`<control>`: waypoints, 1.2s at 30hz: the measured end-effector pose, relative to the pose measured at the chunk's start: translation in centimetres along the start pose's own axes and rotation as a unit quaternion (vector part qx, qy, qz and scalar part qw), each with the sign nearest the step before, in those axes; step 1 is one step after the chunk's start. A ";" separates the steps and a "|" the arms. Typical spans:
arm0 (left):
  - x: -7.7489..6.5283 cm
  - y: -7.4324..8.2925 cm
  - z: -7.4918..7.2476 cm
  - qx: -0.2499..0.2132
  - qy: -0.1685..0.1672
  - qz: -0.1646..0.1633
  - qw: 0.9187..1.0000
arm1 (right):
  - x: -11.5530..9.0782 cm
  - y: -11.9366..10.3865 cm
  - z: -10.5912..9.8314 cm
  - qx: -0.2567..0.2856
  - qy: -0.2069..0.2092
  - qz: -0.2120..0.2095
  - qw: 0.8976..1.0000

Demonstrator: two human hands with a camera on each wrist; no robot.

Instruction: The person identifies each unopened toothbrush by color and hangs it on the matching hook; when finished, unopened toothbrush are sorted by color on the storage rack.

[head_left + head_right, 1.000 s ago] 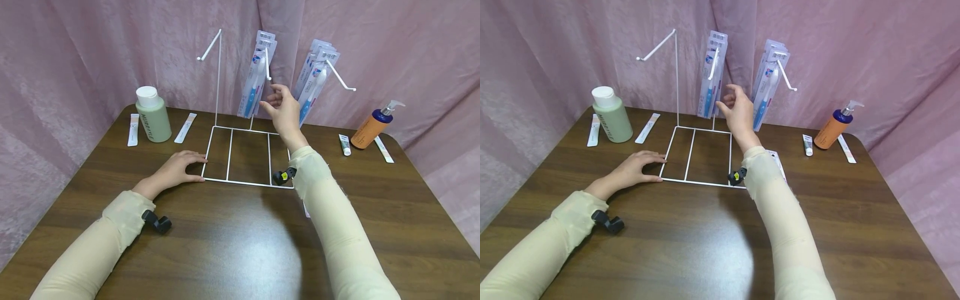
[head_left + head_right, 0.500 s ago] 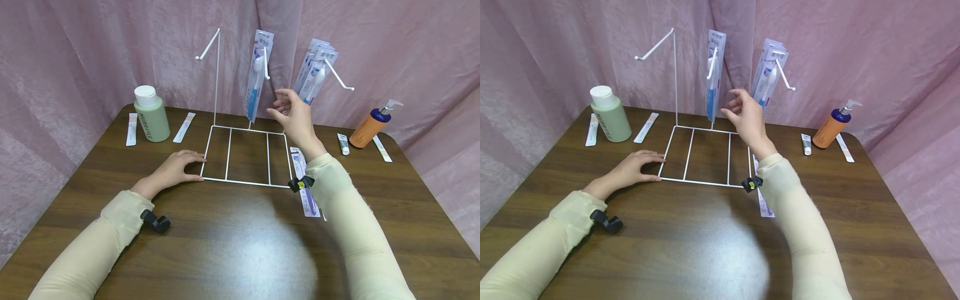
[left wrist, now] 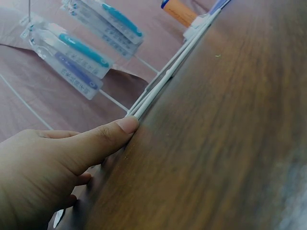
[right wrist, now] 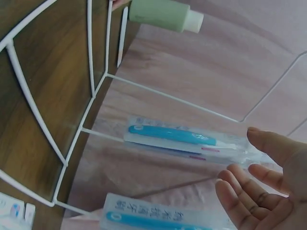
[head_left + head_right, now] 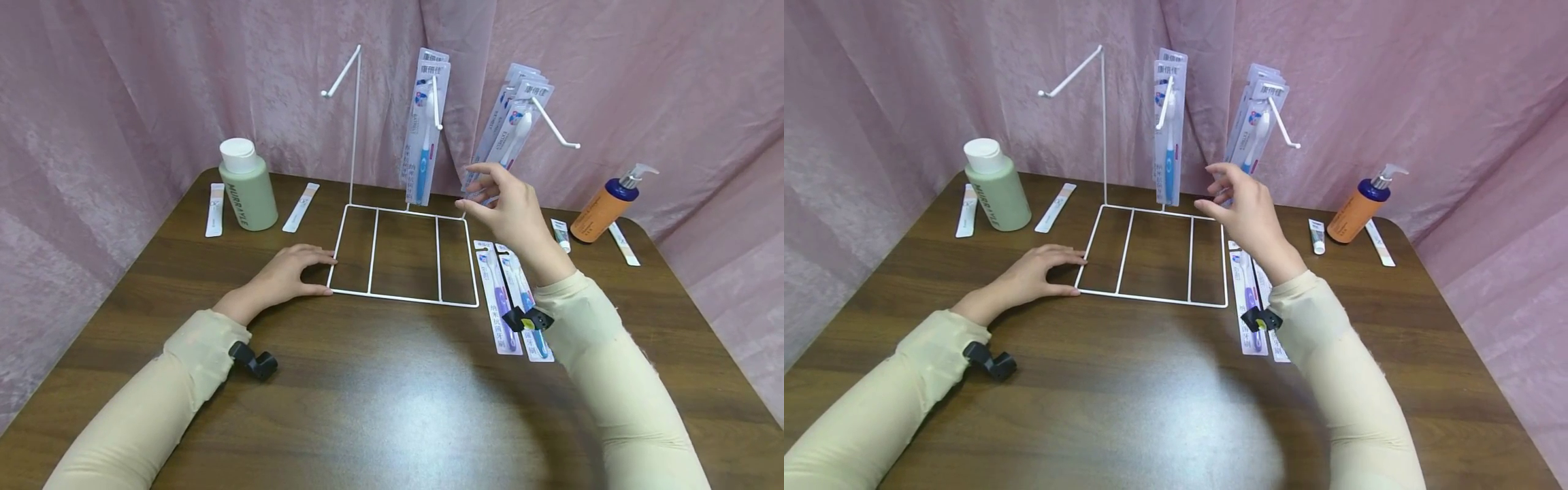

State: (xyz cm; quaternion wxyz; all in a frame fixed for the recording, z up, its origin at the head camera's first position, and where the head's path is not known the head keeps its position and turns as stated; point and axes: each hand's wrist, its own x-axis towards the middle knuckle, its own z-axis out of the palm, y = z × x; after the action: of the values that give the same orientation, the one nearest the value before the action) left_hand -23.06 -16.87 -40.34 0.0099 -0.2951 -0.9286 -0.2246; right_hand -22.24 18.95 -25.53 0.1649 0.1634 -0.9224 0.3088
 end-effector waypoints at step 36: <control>0.1 -0.2 0.2 0.005 0.000 0.004 1.000 | -10.1 7.1 -4.0 -0.070 -0.111 0.073 0.989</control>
State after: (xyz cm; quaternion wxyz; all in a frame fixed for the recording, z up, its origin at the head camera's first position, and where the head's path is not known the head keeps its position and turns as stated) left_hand -23.24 -16.89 -40.54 0.0122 -0.2988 -0.9285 -0.2202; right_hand -15.24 28.85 -30.29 0.0499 0.1171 -0.9636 0.2351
